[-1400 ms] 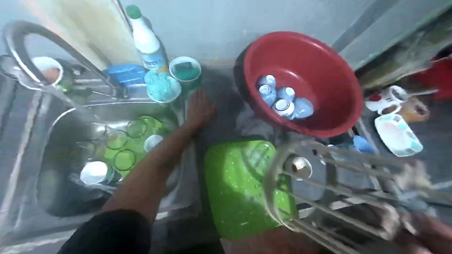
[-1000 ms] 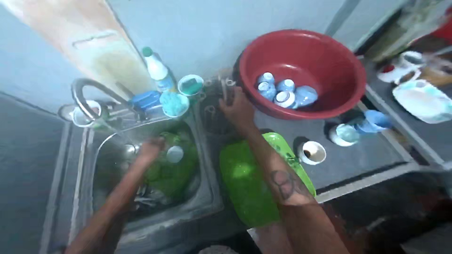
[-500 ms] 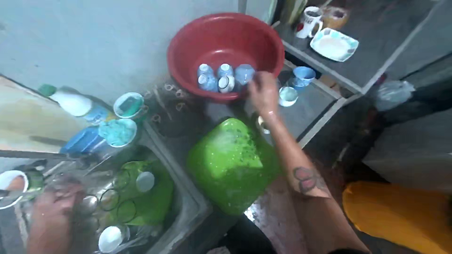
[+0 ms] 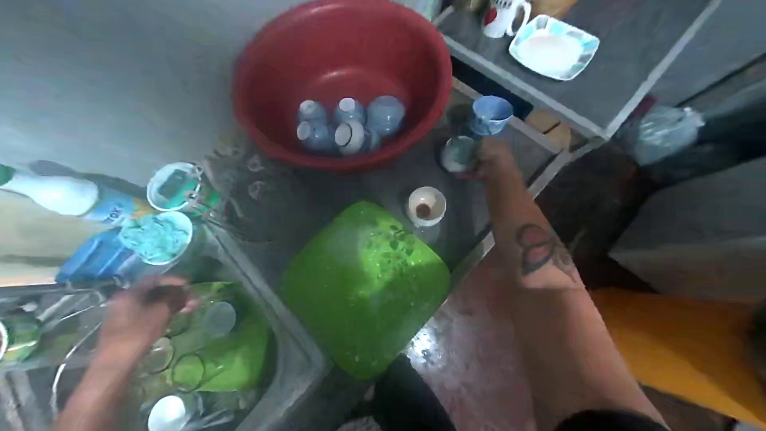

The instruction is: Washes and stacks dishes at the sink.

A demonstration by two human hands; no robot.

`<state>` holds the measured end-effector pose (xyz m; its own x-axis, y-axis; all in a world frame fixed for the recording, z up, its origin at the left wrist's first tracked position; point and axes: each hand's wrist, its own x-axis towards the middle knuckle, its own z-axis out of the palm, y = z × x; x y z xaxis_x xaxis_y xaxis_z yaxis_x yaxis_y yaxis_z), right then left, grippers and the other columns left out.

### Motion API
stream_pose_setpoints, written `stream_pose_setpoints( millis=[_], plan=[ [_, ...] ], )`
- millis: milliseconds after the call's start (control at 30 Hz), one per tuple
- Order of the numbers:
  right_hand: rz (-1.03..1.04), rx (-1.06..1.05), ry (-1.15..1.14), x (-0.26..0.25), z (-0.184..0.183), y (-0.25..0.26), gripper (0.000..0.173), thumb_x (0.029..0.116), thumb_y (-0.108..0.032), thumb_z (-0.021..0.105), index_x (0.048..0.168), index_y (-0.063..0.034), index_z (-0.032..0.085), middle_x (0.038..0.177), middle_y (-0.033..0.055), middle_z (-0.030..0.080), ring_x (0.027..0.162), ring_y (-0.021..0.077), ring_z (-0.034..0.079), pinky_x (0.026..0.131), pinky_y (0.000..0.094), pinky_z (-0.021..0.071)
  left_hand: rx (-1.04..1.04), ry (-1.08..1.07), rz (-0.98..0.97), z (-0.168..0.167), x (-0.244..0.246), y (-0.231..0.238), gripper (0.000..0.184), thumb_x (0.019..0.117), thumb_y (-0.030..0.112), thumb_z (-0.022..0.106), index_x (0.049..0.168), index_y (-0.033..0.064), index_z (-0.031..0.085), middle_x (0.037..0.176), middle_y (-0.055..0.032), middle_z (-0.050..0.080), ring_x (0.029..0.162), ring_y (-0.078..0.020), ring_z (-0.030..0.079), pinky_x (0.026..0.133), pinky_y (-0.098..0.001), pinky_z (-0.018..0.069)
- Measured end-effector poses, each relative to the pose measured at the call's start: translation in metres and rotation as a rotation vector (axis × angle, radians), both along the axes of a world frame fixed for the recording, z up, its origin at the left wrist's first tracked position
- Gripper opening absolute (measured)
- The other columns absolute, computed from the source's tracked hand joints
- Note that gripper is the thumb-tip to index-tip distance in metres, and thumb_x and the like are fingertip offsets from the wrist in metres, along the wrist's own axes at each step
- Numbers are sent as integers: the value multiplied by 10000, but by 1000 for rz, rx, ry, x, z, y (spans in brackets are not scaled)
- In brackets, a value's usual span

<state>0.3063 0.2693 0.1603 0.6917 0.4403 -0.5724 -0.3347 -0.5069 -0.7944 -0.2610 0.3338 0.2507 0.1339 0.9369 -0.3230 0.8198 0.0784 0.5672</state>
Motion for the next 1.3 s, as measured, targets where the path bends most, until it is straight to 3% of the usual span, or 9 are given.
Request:
stream_pose_setpoints(
  millis=[133, 267, 400, 600, 700, 867, 1067, 1200, 1300],
  plan=[
    [47, 44, 11, -3, -3, 2, 452, 1094, -289, 360, 1471, -52, 435, 1349, 245, 549, 1087, 373, 635, 821, 560, 569, 68, 114, -382, 14, 133, -6, 314, 1071, 177, 539, 1187, -93, 649, 1111, -290, 675, 1041, -422, 659, 958, -608, 479],
    [32, 120, 95, -14, -5, -13, 490, 1106, -392, 341, 1483, -91, 426, 1281, 211, 583, 978, 328, 655, 756, 498, 584, 178, 10, -851, -18, 260, -10, 327, 1074, 177, 515, 1287, -35, 645, 1285, -264, 622, 1189, -404, 622, 1037, -555, 486],
    [28, 189, 143, -27, 5, -42, 438, 1110, -376, 341, 1446, -123, 464, 1211, 154, 606, 939, 275, 655, 739, 454, 582, -45, 42, -851, -64, 360, -9, 501, 996, 218, 622, 1468, 88, 518, 1410, -248, 555, 1291, -417, 553, 1043, -618, 457],
    [125, 155, -22, -28, 28, -107, 431, 1082, -157, 336, 1506, -146, 409, 1225, 138, 604, 951, 246, 675, 739, 450, 604, -124, -87, -780, -87, 378, -11, 444, 909, 110, 700, 1342, 46, 625, 1254, -253, 650, 1161, -421, 629, 953, -632, 504],
    [282, 223, -120, -32, 50, -131, 452, 999, -87, 362, 1446, -119, 415, 1148, 55, 633, 925, 185, 701, 700, 414, 632, -163, -318, -674, -55, 350, -13, 407, 945, 70, 676, 1337, -11, 602, 1253, -265, 648, 1131, -400, 647, 958, -583, 518],
    [596, 396, -68, -55, 90, -146, 567, 864, 77, 468, 1402, -102, 452, 1183, 6, 679, 959, 167, 719, 759, 390, 644, -205, -406, -634, -5, 233, -2, 321, 957, -14, 580, 1274, -51, 613, 1118, -251, 665, 886, -330, 669, 733, -492, 556],
    [937, 424, -2, -238, 119, -93, 536, 773, 17, 512, 1223, -224, 675, 907, -125, 717, 653, -20, 629, 574, 163, 555, -321, -249, -222, 3, 27, 2, 313, 1046, 114, 532, 1343, 28, 578, 1173, -213, 641, 850, -284, 675, 720, -457, 585],
    [1156, 265, 167, -362, 101, -57, 549, 847, 82, 463, 1363, -79, 556, 1056, 33, 673, 797, 103, 669, 672, 297, 600, -302, -165, 122, -12, -91, -8, 345, 1047, 142, 534, 1370, 22, 529, 1169, -216, 628, 821, -264, 672, 734, -440, 589],
    [1239, 94, 209, -441, 58, -37, 534, 961, 90, 449, 1463, -88, 485, 1273, 157, 618, 969, 241, 680, 750, 423, 608, -290, -164, 298, -20, -156, -29, 432, 1030, 99, 543, 1453, 55, 471, 1219, -238, 609, 839, -294, 658, 742, -464, 572]
  ],
)
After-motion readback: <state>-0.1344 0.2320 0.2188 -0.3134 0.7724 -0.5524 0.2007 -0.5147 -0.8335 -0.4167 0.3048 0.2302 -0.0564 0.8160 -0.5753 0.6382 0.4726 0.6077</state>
